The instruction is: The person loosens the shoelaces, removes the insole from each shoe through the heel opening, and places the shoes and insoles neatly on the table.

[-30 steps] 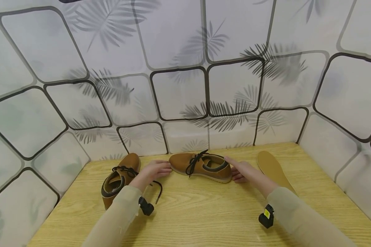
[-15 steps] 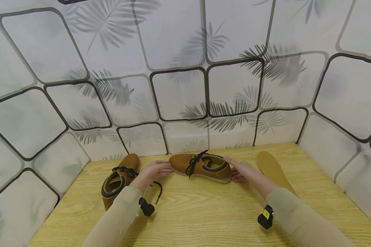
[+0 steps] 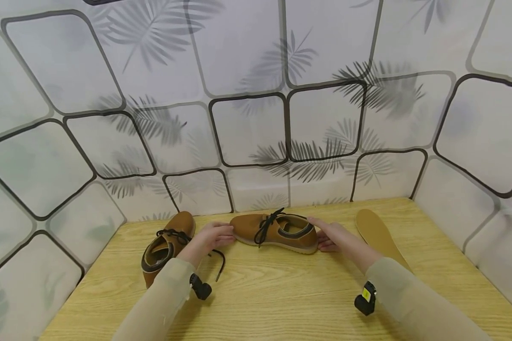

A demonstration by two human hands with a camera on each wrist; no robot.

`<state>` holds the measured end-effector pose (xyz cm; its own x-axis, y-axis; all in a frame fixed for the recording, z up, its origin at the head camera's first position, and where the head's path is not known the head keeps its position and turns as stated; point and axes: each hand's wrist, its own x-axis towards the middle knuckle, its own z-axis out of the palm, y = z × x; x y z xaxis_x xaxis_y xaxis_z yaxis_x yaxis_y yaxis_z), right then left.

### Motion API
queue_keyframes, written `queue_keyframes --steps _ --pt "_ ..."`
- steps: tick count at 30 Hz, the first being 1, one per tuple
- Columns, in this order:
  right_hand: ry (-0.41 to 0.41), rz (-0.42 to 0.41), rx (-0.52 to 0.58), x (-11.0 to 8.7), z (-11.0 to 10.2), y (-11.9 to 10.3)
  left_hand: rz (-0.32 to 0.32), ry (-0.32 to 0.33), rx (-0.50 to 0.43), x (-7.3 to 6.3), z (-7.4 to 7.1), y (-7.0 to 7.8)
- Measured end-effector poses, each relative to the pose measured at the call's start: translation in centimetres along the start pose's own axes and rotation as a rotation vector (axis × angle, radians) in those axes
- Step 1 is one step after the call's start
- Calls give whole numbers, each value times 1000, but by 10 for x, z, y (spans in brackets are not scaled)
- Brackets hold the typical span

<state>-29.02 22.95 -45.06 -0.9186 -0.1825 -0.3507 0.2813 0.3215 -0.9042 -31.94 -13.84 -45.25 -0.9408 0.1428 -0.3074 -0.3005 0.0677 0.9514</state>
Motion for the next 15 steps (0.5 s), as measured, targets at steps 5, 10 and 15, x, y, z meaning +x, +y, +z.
queue_keyframes --steps 5,10,15 --pt "-6 -1 -6 -3 1 -3 9 25 8 -3 0 0" --pt "-12 -4 -5 -6 1 -3 29 46 26 -5 1 -2" --pt "-15 -15 -2 -7 0 -2 42 74 30 -8 1 -4"
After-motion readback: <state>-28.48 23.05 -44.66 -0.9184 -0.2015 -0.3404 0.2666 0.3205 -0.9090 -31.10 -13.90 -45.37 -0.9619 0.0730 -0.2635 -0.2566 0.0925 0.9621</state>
